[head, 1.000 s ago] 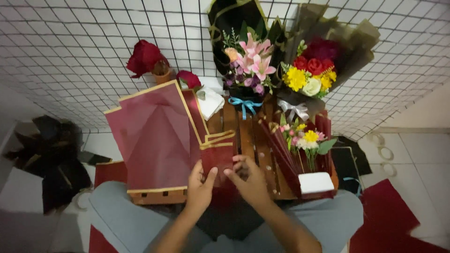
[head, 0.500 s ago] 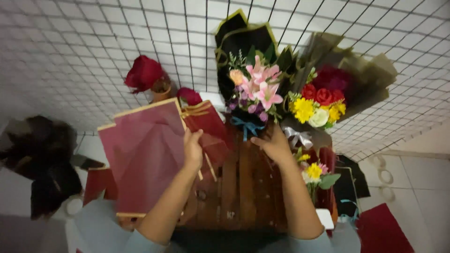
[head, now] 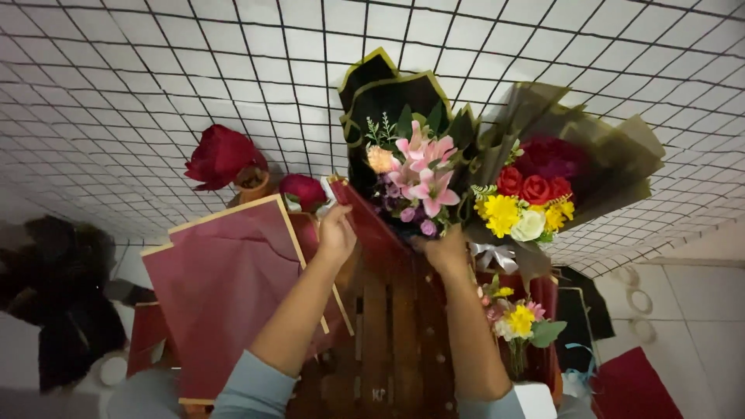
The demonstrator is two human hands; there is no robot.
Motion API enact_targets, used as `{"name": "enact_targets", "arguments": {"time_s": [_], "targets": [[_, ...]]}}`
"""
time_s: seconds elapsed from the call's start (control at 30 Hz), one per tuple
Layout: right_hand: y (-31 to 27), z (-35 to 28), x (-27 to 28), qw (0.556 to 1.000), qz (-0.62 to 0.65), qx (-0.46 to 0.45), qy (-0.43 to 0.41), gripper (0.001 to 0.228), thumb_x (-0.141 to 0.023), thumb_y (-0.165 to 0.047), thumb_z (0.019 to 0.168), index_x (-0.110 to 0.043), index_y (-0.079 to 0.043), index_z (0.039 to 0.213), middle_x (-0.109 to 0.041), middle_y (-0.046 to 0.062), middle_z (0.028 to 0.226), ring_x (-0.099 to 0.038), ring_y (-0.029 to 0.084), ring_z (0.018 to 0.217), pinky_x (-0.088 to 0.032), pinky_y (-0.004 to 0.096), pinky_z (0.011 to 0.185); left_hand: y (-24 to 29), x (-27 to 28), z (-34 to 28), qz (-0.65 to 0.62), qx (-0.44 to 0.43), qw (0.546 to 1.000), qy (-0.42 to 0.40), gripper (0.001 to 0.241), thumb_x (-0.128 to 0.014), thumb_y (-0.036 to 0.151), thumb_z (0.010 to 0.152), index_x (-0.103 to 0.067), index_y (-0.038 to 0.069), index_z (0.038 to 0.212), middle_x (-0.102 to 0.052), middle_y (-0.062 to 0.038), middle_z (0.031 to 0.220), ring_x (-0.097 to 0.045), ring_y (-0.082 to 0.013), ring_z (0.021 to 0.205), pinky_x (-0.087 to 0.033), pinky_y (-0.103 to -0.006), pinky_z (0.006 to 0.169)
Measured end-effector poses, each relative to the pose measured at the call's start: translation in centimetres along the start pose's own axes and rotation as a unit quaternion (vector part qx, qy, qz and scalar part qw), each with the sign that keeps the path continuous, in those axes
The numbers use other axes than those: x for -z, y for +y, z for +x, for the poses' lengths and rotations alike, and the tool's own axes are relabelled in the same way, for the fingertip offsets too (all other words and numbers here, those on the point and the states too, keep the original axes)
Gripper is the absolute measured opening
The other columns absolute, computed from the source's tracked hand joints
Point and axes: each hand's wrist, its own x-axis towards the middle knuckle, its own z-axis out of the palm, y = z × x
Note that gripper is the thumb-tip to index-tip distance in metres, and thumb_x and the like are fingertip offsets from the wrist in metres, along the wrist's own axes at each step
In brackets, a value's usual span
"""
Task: Wrapping flower bouquets with decorative paper using scissors and tape on a low wooden table.
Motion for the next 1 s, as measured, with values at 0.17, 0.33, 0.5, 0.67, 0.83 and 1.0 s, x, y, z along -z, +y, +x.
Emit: {"name": "enact_targets", "arguments": {"time_s": [0.17, 0.33, 0.5, 0.67, 0.83, 1.0], "targets": [[0.8, -0.4, -0.5, 0.999, -0.018, 0.014, 0.024, 0.052, -0.084, -0.022, 0.081, -0.068, -0.002, 0.126, -0.072, 0.025, 0.115, -0.066, 0.042, 0.116, -0.054, 0.052, 0.095, -0.7, -0.4, -0.3, -0.038, 0.047, 0.998, -0.019, 0.041, -0.061, 0.011, 0.091, -0.069, 0.008, 0.132, -0.068, -0.015, 0.133, -0.063, -0.0296, 0.123, -0.043, -0.0494, 0.112], [-0.6, -3.7, 0.1, 0.998, 0.009, 0.061, 0.033, 0.038, -0.087, -0.020, 0.077, -0.077, -0.004, 0.110, -0.077, 0.020, 0.100, -0.074, 0.035, 0.101, -0.057, 0.044, 0.085, 2.3, 2.7, -2.8, -0.046, 0.033, 0.997, -0.049, 0.044, -0.059, 0.005, 0.089, -0.066, 0.004, 0.132, -0.068, -0.019, 0.131, -0.063, -0.0329, 0.123, -0.040, -0.0522, 0.115], [-4.5, -8.3, 1.6, 0.972, 0.171, 0.158, 0.006, 0.068, -0.087, -0.002, 0.071, -0.057, 0.009, 0.131, -0.064, 0.031, 0.126, -0.059, 0.040, 0.123, -0.052, 0.055, 0.102, 8.4, -0.6, -10.5, -0.068, -0.008, 0.991, -0.113, 0.029, -0.055, -0.002, 0.087, -0.075, 0.007, 0.105, -0.072, -0.010, 0.108, -0.065, -0.0281, 0.108, -0.046, -0.0466, 0.107], [-6.1, -13.1, 6.4, 0.902, 0.394, -0.131, -0.114, 0.063, -0.073, -0.030, 0.089, -0.048, 0.005, 0.135, -0.060, 0.010, 0.113, -0.062, 0.022, 0.108, -0.050, 0.032, 0.104, 11.1, 0.4, -16.2, -0.047, 0.006, 0.989, -0.139, 0.029, -0.051, 0.003, 0.086, -0.074, 0.012, 0.100, -0.073, -0.008, 0.100, -0.067, -0.0284, 0.103, -0.048, -0.0509, 0.104], [-6.2, -19.8, 11.5, 0.932, 0.334, -0.089, -0.110, 0.063, -0.071, -0.025, 0.083, -0.049, 0.003, 0.136, -0.060, 0.010, 0.118, -0.062, 0.022, 0.111, -0.050, 0.033, 0.103, 10.6, 5.1, -19.6, -0.027, 0.036, 0.991, -0.130, 0.023, -0.050, 0.005, 0.086, -0.069, 0.005, 0.098, -0.072, -0.021, 0.121, -0.065, -0.0412, 0.112, -0.044, -0.0623, 0.107], [-2.6, -26.0, 16.8, 0.954, 0.274, -0.037, -0.120, 0.065, -0.069, -0.019, 0.078, -0.050, 0.000, 0.137, -0.061, 0.009, 0.123, -0.062, 0.022, 0.113, -0.049, 0.034, 0.103, 13.8, -0.7, -26.6, 0.027, 0.024, 0.968, -0.250, 0.014, -0.057, 0.026, 0.094, -0.058, 0.012, 0.093, -0.059, -0.019, 0.148, -0.055, -0.0311, 0.134, -0.047, -0.0563, 0.106]]}}
